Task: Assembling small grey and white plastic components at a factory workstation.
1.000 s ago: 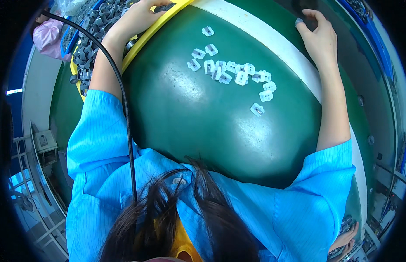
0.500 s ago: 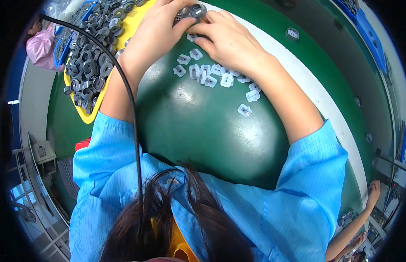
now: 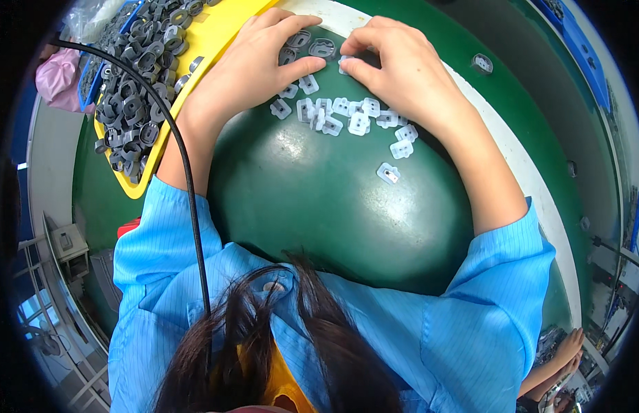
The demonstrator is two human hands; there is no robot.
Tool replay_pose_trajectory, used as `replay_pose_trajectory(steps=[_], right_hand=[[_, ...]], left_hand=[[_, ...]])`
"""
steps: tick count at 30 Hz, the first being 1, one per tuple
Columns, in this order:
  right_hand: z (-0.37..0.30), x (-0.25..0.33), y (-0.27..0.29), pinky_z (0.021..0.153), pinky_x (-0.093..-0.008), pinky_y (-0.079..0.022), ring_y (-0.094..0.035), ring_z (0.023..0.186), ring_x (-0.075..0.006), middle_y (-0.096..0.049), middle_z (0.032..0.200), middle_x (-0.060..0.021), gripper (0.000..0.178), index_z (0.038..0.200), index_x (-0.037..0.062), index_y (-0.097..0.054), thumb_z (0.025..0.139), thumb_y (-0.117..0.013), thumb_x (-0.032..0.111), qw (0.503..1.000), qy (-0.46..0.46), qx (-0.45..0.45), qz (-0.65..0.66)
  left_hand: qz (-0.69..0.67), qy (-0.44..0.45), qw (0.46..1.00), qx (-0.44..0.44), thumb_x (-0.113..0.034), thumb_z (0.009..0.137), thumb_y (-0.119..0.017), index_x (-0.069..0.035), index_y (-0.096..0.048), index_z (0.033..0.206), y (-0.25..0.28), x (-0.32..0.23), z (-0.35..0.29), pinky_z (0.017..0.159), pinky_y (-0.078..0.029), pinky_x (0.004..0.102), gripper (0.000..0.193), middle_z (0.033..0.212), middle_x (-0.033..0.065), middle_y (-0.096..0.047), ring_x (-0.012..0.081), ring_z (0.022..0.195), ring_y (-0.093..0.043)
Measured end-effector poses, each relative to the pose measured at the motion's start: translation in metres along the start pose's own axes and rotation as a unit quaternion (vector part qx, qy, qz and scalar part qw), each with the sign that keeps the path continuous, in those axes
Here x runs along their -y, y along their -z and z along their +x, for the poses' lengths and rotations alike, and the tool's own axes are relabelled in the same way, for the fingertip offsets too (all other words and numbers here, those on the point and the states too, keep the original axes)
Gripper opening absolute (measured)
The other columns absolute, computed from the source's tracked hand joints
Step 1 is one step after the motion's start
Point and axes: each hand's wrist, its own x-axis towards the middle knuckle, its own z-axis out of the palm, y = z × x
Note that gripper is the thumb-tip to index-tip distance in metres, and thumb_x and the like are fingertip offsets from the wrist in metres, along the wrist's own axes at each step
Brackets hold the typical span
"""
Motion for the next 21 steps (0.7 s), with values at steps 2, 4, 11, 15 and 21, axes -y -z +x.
replay_pose_trajectory(steps=[2, 4, 11, 15, 21], right_hand=[[0.0, 0.011, 0.006, 0.067, -0.0337, -0.049, -0.062, 0.07, -0.0182, -0.063, 0.077, -0.0083, 0.016, 0.087, -0.0006, -0.066, 0.08, -0.069, 0.014, 0.996, -0.074, 0.031, 0.031], [-0.003, 0.004, 0.008, 0.062, -0.0297, -0.048, -0.058, 0.063, -0.0136, -0.061, 0.068, -0.0055, 0.016, 0.085, 0.0009, -0.066, 0.077, -0.069, 0.014, 0.993, -0.098, 0.024, 0.066], [0.003, -0.02, 0.016, 0.066, -0.0196, -0.046, -0.057, 0.073, -0.0055, -0.066, 0.083, 0.0004, 0.023, 0.103, 0.0019, -0.07, 0.089, -0.069, 0.02, 0.946, -0.159, 0.008, 0.281], [0.004, -0.023, 0.024, 0.064, -0.0208, -0.045, -0.058, 0.076, -0.0058, -0.067, 0.084, -0.0011, 0.022, 0.101, 0.0011, -0.071, 0.088, -0.07, 0.019, 0.951, -0.155, 0.029, 0.264], [0.006, -0.015, 0.024, 0.063, -0.022, -0.044, -0.059, 0.077, -0.0065, -0.069, 0.087, -0.0025, 0.021, 0.1, 0.0021, -0.071, 0.089, -0.069, 0.02, 0.975, -0.104, -0.005, 0.195]], left_hand=[[-0.001, -0.009, 0.999, -0.045, -0.025, 0.077, -0.077, -0.002, -0.063, 0.115, -0.006, 0.003, -0.001, 0.095, -0.044, 0.0415, 0.047, 0.109, 0.0183, -0.058, 0.0356, 0.108, -0.054], [-0.063, 0.018, 0.997, -0.038, -0.028, 0.074, -0.08, -0.001, -0.063, 0.111, -0.008, 0.005, 0.003, 0.093, -0.044, 0.0414, 0.049, 0.108, 0.0177, -0.058, 0.0355, 0.106, -0.054], [0.032, 0.02, 0.996, -0.075, -0.031, 0.068, -0.083, -0.002, -0.064, 0.091, -0.022, 0.005, 0.009, 0.089, -0.043, 0.0405, 0.042, 0.099, 0.0162, -0.056, 0.0333, 0.1, -0.054], [-0.067, -0.054, 0.993, -0.084, -0.023, 0.071, -0.081, -0.004, -0.067, 0.097, -0.024, 0.002, 0.013, 0.089, -0.044, 0.0402, 0.035, 0.103, 0.0147, -0.058, 0.0328, 0.103, -0.054], [-0.164, -0.039, 0.98, -0.105, -0.005, 0.077, -0.071, -0.003, -0.064, 0.108, -0.017, -0.01, 0.013, 0.073, -0.052, 0.0337, 0.031, 0.097, 0.0132, -0.064, 0.0251, 0.08, -0.064]])
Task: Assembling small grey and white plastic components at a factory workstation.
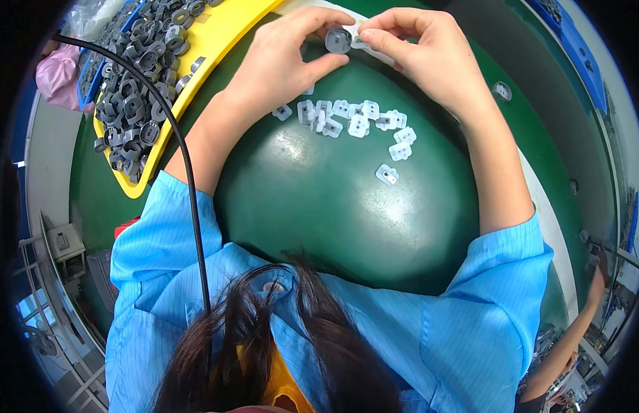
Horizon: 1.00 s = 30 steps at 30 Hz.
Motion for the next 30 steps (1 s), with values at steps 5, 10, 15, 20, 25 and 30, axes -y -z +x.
replay_pose_trajectory(steps=[5, 10, 15, 20, 25, 30], right_hand=[[-0.006, 0.008, 0.0, 0.073, -0.0222, -0.05, -0.061, 0.076, -0.0073, -0.066, 0.083, -0.0008, 0.023, 0.103, 0.0016, -0.071, 0.086, -0.071, 0.017, 0.994, 0.022, -0.044, -0.096], [-0.009, 0.029, -0.017, 0.068, -0.022, -0.048, -0.059, 0.073, -0.0066, -0.068, 0.081, -0.0025, 0.014, 0.092, -0.0006, -0.07, 0.085, -0.072, 0.012, 0.995, 0.041, -0.089, -0.011], [-0.007, 0.017, -0.029, 0.072, -0.0219, -0.049, -0.06, 0.077, -0.0068, -0.067, 0.085, -0.0033, 0.016, 0.095, -0.001, -0.069, 0.085, -0.072, 0.01, 0.992, 0.006, -0.089, 0.084], [-0.006, 0.009, -0.028, 0.068, -0.0237, -0.047, -0.057, 0.074, -0.0073, -0.066, 0.081, -0.0007, 0.023, 0.098, 0.0003, -0.071, 0.085, -0.074, 0.019, 0.991, 0.009, -0.058, 0.122], [-0.007, 0.017, -0.024, 0.067, -0.0249, -0.048, -0.06, 0.078, -0.0096, -0.069, 0.091, -0.0039, 0.03, 0.1, -0.0005, -0.07, 0.081, -0.077, 0.022, 0.977, 0.069, -0.155, -0.126], [-0.004, 0.014, -0.013, 0.068, -0.0223, -0.047, -0.057, 0.074, -0.0074, -0.068, 0.086, -0.0027, 0.025, 0.1, 0.0013, -0.071, 0.082, -0.073, 0.019, 0.986, -0.048, -0.009, 0.162]], left_hand=[[-0.161, 0.156, 0.974, 0.029, 0.003, 0.079, -0.067, -0.001, -0.062, 0.111, 0.004, 0.001, 0.0, 0.059, -0.05, 0.0249, 0.032, 0.088, 0.0089, -0.063, 0.0131, 0.063, -0.06], [-0.124, 0.062, 0.99, -0.018, 0.001, 0.079, -0.07, 0.0, -0.062, 0.112, -0.005, -0.001, 0.003, 0.062, -0.052, 0.0255, 0.034, 0.086, 0.0088, -0.063, 0.0139, 0.068, -0.062], [-0.184, 0.145, 0.972, 0.013, -0.004, 0.078, -0.074, -0.001, -0.063, 0.112, -0.01, -0.01, 0.002, 0.072, -0.051, 0.0316, 0.035, 0.095, 0.0099, -0.061, 0.0193, 0.08, -0.061], [-0.098, 0.085, 0.992, -0.003, -0.006, 0.078, -0.078, 0.001, -0.063, 0.114, -0.009, -0.009, 0.002, 0.077, -0.057, 0.0255, 0.04, 0.102, 0.0093, -0.07, 0.0131, 0.086, -0.07], [-0.127, 0.061, 0.989, -0.035, -0.005, 0.076, -0.079, 0.001, -0.065, 0.111, -0.014, -0.008, 0.001, 0.075, -0.057, 0.0252, 0.038, 0.104, 0.0088, -0.067, 0.0141, 0.089, -0.068], [-0.019, -0.052, 0.996, -0.073, -0.002, 0.071, -0.08, -0.003, -0.069, 0.107, -0.014, -0.009, 0.0, 0.076, -0.055, 0.029, 0.037, 0.105, 0.007, -0.061, 0.0172, 0.092, -0.062]])
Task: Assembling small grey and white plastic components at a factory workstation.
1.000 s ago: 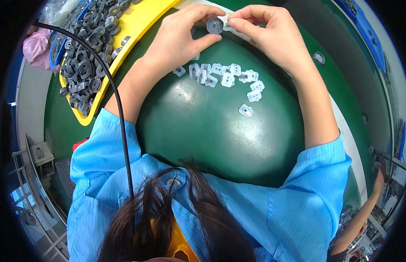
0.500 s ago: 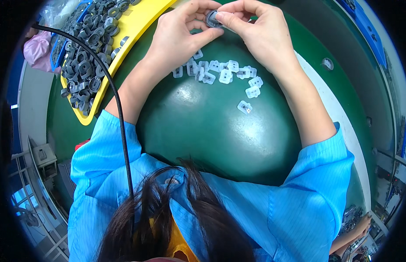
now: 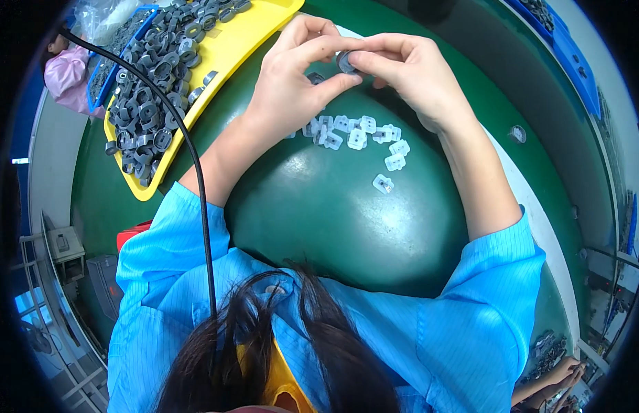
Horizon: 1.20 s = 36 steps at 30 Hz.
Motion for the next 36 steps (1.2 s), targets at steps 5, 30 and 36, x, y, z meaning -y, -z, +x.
replay_pose_trajectory(steps=[5, 30, 36], right_hand=[[0.0, -0.007, 0.001, 0.069, -0.0212, -0.048, -0.058, 0.071, -0.0077, -0.068, 0.085, -0.0032, 0.018, 0.096, 0.0013, -0.07, 0.084, -0.07, 0.015, 0.997, -0.021, 0.024, 0.077], [0.022, -0.038, 0.039, 0.087, -0.025, -0.043, -0.057, 0.087, -0.0085, -0.061, 0.092, 0.0007, 0.023, 0.106, 0.0061, -0.063, 0.083, -0.062, 0.012, 0.983, -0.075, 0.064, 0.154], [0.028, -0.048, 0.08, 0.079, -0.0298, -0.047, -0.059, 0.086, -0.0147, -0.065, 0.091, -0.0038, 0.031, 0.107, 0.0055, -0.066, 0.08, -0.067, 0.021, 0.933, -0.017, -0.175, -0.315]], left_hand=[[0.048, -0.033, 0.998, 0.001, -0.009, 0.069, -0.082, -0.009, -0.071, 0.105, 0.002, -0.009, 0.004, 0.078, -0.051, 0.0321, 0.038, 0.101, 0.0075, -0.06, 0.0228, 0.091, -0.061], [-0.009, 0.027, 0.997, 0.071, -0.015, 0.077, -0.079, -0.005, -0.065, 0.11, 0.019, 0.003, 0.009, 0.085, -0.049, 0.0323, 0.037, 0.1, 0.0085, -0.065, 0.0217, 0.097, -0.062], [0.163, 0.146, 0.948, 0.23, -0.034, 0.076, -0.079, -0.003, -0.067, 0.108, 0.047, 0.01, -0.001, 0.076, -0.051, 0.0327, 0.046, 0.099, 0.0109, -0.068, 0.0228, 0.085, -0.064]])
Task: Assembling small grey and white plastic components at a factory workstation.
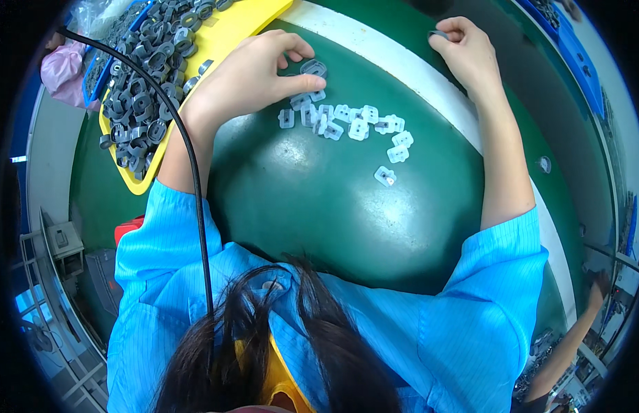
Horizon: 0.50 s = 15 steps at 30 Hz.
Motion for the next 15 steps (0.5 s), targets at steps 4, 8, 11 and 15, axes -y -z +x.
replay_pose_trajectory(steps=[4, 8, 11, 15], right_hand=[[-0.009, 0.007, -0.009, 0.08, -0.0348, -0.05, -0.064, 0.085, -0.0228, -0.067, 0.092, -0.008, 0.031, 0.108, 0.0075, -0.067, 0.081, -0.067, 0.024, 0.951, 0.207, -0.142, -0.179], [-0.044, 0.073, -0.035, 0.081, -0.0351, -0.051, -0.065, 0.087, -0.0265, -0.067, 0.091, -0.0102, 0.02, 0.094, 0.0025, -0.07, 0.082, -0.069, 0.019, 0.978, 0.204, 0.052, 0.002], [-0.066, 0.095, -0.057, 0.084, -0.0385, -0.049, -0.063, 0.091, -0.0296, -0.065, 0.093, -0.0106, 0.022, 0.092, 0.001, -0.069, 0.079, -0.073, 0.018, 0.948, 0.289, 0.134, -0.015], [-0.072, 0.105, -0.043, 0.067, -0.032, -0.049, -0.059, 0.069, -0.0183, -0.059, 0.073, -0.0063, 0.014, 0.083, -0.0002, -0.062, 0.075, -0.069, 0.009, 0.96, 0.182, 0.209, 0.039]], left_hand=[[-0.015, 0.04, 0.998, 0.05, -0.032, 0.077, -0.077, -0.002, -0.068, 0.106, 0.001, 0.005, 0.008, 0.074, -0.052, 0.0339, 0.043, 0.093, 0.012, -0.069, 0.0241, 0.08, -0.064], [-0.178, 0.122, 0.976, -0.016, -0.013, 0.08, -0.072, 0.0, -0.063, 0.105, 0.003, 0.004, 0.012, 0.08, -0.05, 0.0348, 0.03, 0.096, 0.0168, -0.064, 0.0283, 0.089, -0.063], [-0.167, 0.034, 0.976, -0.132, -0.013, 0.08, -0.07, 0.002, -0.062, 0.102, -0.01, 0.013, 0.01, 0.077, -0.051, 0.0363, 0.028, 0.09, 0.0188, -0.067, 0.0294, 0.084, -0.065], [-0.239, 0.023, 0.963, -0.123, -0.011, 0.08, -0.071, 0.002, -0.063, 0.105, -0.017, 0.007, 0.008, 0.078, -0.053, 0.0361, 0.029, 0.091, 0.0193, -0.068, 0.0301, 0.085, -0.067]])
